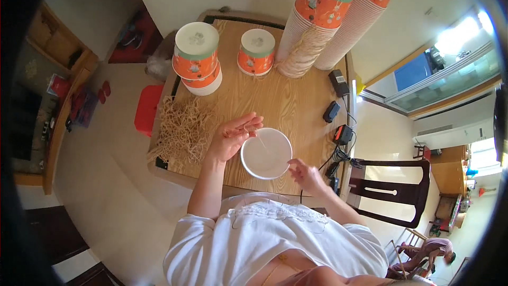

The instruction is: Manually prepare paper cup packaging components using string and raffia.

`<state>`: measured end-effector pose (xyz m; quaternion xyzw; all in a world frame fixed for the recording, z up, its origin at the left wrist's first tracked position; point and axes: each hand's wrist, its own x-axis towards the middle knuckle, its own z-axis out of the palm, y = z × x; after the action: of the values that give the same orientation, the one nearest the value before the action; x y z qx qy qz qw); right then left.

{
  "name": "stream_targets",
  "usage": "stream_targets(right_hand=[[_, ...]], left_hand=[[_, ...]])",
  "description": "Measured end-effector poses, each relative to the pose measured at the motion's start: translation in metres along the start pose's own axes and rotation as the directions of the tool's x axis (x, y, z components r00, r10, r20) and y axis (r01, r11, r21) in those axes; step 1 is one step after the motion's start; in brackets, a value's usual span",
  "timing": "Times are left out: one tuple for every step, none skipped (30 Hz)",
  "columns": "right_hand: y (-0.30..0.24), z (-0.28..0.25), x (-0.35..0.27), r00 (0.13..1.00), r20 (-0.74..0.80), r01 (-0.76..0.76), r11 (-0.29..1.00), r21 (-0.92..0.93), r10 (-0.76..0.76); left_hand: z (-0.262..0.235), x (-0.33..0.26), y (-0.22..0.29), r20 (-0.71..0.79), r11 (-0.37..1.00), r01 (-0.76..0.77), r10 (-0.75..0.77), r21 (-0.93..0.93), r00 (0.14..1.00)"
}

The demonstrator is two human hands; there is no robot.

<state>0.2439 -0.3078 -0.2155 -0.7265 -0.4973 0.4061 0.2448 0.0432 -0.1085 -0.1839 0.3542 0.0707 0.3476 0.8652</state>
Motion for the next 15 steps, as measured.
stream_targets(right_hand=[[0.005, -0.007, 0.007, 0.956, -0.163, 0.24, 0.97, -0.043, -0.244], [-0.008, -0.018, 0.012, 0.962, -0.194, 0.181, 0.981, -0.075, -0.193], [-0.024, -0.03, 0.02, 0.963, -0.228, 0.123, 0.987, -0.105, -0.144], [-0.026, -0.032, 0.033, 0.939, -0.268, 0.186, 0.973, -0.138, -0.218], [-0.028, -0.031, 0.05, 0.904, -0.282, 0.268, 0.94, -0.21, -0.32], [-0.03, -0.029, 0.066, 0.86, -0.29, 0.342, 0.896, -0.284, -0.42], [-0.031, -0.024, 0.08, 0.863, -0.243, 0.353, 0.873, -0.336, -0.442], [-0.035, -0.016, 0.093, 0.857, -0.209, 0.391, 0.858, -0.333, -0.471], [-0.037, -0.008, 0.103, 0.849, -0.177, 0.426, 0.843, -0.329, -0.498], [-0.035, 0.0, 0.108, 0.905, -0.16, 0.326, 0.884, -0.335, -0.394], [-0.027, 0.007, 0.113, 0.904, -0.158, 0.33, 0.884, -0.331, -0.397], [-0.02, 0.011, 0.118, 0.956, -0.101, 0.236, 0.924, -0.301, -0.277], [-0.012, 0.014, 0.121, 0.988, -0.042, 0.134, 0.951, -0.278, -0.151], [-0.009, 0.014, 0.118, 0.988, -0.032, 0.138, 0.951, -0.275, -0.153], [-0.01, 0.01, 0.108, 0.981, -0.023, 0.175, 0.937, -0.303, -0.191]], left_hand=[[0.01, -0.001, 0.005, 0.015, 0.999, -0.026, 0.026, 0.031, 1.0], [0.017, -0.004, 0.007, 0.027, 0.997, -0.054, 0.053, 0.064, 0.998], [0.019, -0.006, 0.008, 0.029, 0.996, -0.059, 0.058, 0.068, 0.998], [0.02, -0.009, 0.007, 0.012, 0.99, -0.081, 0.08, 0.113, 0.997], [0.021, -0.01, 0.004, -0.001, 0.983, -0.1, 0.101, 0.155, 0.995], [0.023, -0.009, 0.002, 0.007, 0.982, -0.105, 0.106, 0.156, 0.994], [0.025, -0.009, -0.001, -0.094, 0.976, -0.035, 0.056, 0.214, 0.994], [0.025, -0.01, -0.002, -0.203, 0.963, 0.041, 0.015, 0.267, 0.979], [0.026, -0.01, -0.003, -0.201, 0.962, 0.037, 0.02, 0.272, 0.979], [0.025, -0.01, -0.006, -0.255, 0.96, 0.108, -0.04, 0.259, 0.966], [0.022, -0.013, -0.01, -0.313, 0.953, 0.183, -0.102, 0.241, 0.944], [0.02, -0.016, -0.016, -0.342, 0.942, 0.201, -0.102, 0.269, 0.934], [0.018, -0.02, -0.018, -0.343, 0.94, 0.202, -0.1, 0.274, 0.934], [0.013, -0.026, -0.021, -0.367, 0.918, 0.259, -0.14, 0.3, 0.92], [0.011, -0.032, -0.025, -0.389, 0.893, 0.315, -0.178, 0.322, 0.904]])
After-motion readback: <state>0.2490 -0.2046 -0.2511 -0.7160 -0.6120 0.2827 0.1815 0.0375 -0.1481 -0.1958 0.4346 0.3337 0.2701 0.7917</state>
